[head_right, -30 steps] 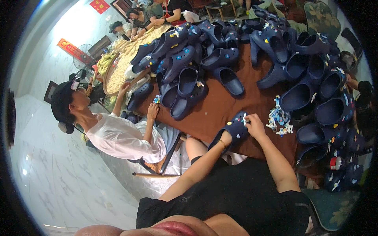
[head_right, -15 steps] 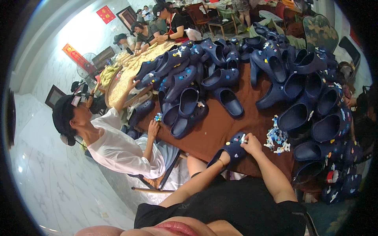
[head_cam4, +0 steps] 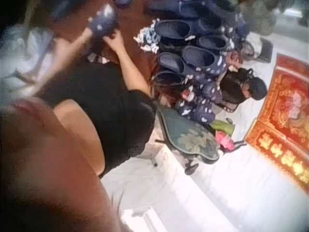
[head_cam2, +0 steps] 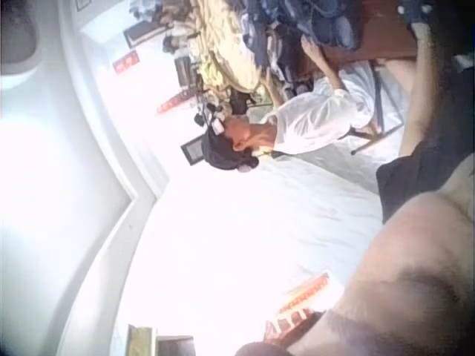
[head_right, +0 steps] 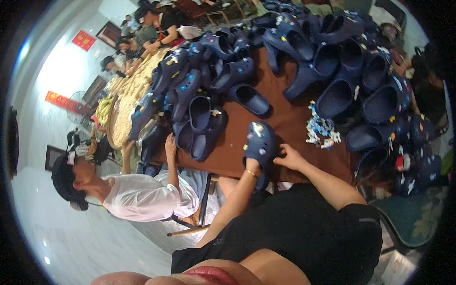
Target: Manually attaching small decorative pins and components into the holes of rubber clog shoes.
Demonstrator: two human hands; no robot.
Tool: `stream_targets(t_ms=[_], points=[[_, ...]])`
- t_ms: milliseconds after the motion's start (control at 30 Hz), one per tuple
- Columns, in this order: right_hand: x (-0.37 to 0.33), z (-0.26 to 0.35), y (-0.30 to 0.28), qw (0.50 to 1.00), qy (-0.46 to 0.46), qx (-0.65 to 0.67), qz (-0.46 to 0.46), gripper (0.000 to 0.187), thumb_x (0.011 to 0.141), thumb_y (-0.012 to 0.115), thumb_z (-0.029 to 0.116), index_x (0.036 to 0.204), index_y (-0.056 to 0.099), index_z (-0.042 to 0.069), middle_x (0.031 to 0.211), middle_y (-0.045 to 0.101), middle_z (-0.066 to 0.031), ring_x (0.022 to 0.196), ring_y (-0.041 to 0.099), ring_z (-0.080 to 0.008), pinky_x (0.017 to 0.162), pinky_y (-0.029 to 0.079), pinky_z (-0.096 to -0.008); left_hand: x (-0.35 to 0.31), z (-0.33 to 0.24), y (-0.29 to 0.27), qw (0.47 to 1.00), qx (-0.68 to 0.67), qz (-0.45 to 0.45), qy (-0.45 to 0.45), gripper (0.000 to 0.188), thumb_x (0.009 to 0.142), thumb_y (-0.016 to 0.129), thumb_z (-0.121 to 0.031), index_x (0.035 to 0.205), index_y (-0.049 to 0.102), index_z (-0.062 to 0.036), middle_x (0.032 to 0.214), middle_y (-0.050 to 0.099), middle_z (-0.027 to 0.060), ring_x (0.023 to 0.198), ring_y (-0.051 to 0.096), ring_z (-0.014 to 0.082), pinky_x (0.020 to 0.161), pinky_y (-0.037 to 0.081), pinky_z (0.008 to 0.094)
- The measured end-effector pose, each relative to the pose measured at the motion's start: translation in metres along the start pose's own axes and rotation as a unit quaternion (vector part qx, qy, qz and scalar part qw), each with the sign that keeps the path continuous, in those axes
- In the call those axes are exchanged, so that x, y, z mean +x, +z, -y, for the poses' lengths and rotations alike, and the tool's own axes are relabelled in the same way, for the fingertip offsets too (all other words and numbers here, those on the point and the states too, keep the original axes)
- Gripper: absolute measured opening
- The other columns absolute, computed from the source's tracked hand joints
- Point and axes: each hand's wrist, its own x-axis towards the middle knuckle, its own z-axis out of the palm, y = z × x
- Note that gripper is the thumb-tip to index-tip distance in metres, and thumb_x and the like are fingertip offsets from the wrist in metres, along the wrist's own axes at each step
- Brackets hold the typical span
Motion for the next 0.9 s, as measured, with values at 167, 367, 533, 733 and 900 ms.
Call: stream_targets(t_ms=[167, 367, 533, 733, 900], points=[[-0.016, 0.008, 0.032, 0.995, -0.065, -0.042, 0.061, 0.087, 0.059, 0.075, 0.039, 0.124, 0.036, -0.004, 0.113, 0.052, -0.0234, 0.106, 0.051, -0.0323, 0.088, 0.042, -0.0369, 0.007, -0.05, 0.028, 0.958, -0.26, -0.053, -0.107, 0.042, 0.092, 0.036, -0.037, 0.124, 0.043, -0.0109, 0.117, 0.051, 0.0041, 0.099, 0.052, 0.0196, 0.079, 0.047, 0.0313], [0.015, -0.02, 0.031, 0.993, -0.031, 0.02, -0.11, 0.057, 0.063, 0.07, 0.019, 0.109, 0.044, -0.003, 0.092, 0.059, -0.0151, 0.075, 0.061, -0.0228, 0.067, 0.05, -0.0334, -0.006, -0.048, 0.038, 0.999, -0.052, -0.011, -0.008, 0.029, 0.084, 0.05, -0.01, 0.112, 0.05, -0.0044, 0.079, 0.056, 0.0024, 0.069, 0.054, 0.0098, 0.064, 0.045, 0.0216], [0.042, -0.016, -0.014, 0.963, -0.117, -0.079, -0.228, 0.05, 0.064, 0.068, 0.021, 0.101, 0.048, -0.005, 0.082, 0.06, -0.0189, 0.065, 0.061, -0.0249, 0.059, 0.049, -0.0343, -0.029, -0.031, -0.006, 0.942, 0.238, -0.204, 0.123, 0.031, 0.084, 0.052, -0.015, 0.114, 0.049, -0.004, 0.093, 0.06, 0.009, 0.083, 0.058, 0.0186, 0.074, 0.047, 0.0293], [0.078, 0.029, -0.079, 0.961, -0.094, -0.095, -0.242, 0.059, 0.062, 0.067, 0.03, 0.103, 0.047, -0.008, 0.097, 0.057, -0.0285, 0.094, 0.055, -0.0407, 0.081, 0.043, -0.0416, -0.046, 0.004, -0.032, 0.771, 0.581, -0.153, 0.209, 0.032, 0.078, 0.055, -0.021, 0.107, 0.054, -0.0075, 0.11, 0.052, 0.0102, 0.104, 0.047, 0.0274, 0.088, 0.036, 0.0381], [0.126, 0.077, -0.141, 0.929, -0.104, -0.142, -0.325, 0.062, 0.065, 0.066, 0.032, 0.106, 0.047, -0.009, 0.096, 0.057, -0.0284, 0.094, 0.055, -0.0408, 0.081, 0.043, -0.04, -0.046, 0.005, -0.033, 0.756, 0.588, -0.174, 0.229, 0.029, 0.077, 0.056, -0.021, 0.103, 0.056, -0.0078, 0.109, 0.053, 0.0086, 0.103, 0.048, 0.0258, 0.086, 0.037, 0.0378]])
